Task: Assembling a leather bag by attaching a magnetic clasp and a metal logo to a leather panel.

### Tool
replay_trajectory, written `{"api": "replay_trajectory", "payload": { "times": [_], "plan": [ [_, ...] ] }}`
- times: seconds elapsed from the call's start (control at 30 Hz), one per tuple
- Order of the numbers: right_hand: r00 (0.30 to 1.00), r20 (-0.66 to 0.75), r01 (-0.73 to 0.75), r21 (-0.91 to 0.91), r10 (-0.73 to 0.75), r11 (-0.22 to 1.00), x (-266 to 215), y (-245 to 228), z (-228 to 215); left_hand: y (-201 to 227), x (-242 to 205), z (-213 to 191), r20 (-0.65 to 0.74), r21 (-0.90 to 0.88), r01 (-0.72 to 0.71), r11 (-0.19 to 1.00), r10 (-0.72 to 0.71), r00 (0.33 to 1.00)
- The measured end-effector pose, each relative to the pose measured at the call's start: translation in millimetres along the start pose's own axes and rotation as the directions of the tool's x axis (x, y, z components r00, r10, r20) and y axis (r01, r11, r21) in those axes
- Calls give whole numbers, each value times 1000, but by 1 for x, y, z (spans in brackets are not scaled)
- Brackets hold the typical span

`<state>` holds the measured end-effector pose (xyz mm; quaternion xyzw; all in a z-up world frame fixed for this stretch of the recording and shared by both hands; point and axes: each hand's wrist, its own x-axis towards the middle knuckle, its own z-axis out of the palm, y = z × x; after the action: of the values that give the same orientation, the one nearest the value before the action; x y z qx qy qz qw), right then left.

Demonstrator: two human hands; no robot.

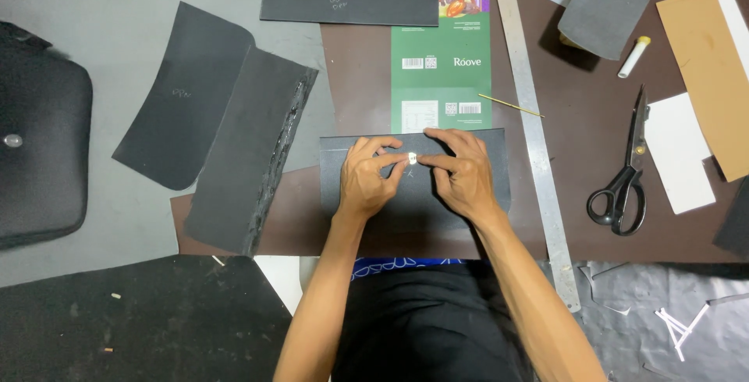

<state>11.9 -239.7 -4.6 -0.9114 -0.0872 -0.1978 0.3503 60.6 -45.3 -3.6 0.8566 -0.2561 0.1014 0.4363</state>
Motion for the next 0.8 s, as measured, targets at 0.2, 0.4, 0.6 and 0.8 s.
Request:
{"api": "replay_trajectory", "payload": {
  "times": [0.2,0.4,0.6,0.8],
  "plan": [
    [1000,3,-6,8,6,1000,1,-1,0,4,2,-2,9,-10,33,999,-33,999],
    [1000,-6,-2,-7,2,1000,1,-2,-1,4,1,-2,3,3,26,1000,-26,1000],
    [1000,-12,-3,-5,3,1000,1,-4,0,1,-1,1,-21,15,16,1000,-16,1000],
    [1000,-27,6,-21,-7,1000,-1,-3,0,1,0,1,-27,21,9,1000,-8,1000]
  ]
}}
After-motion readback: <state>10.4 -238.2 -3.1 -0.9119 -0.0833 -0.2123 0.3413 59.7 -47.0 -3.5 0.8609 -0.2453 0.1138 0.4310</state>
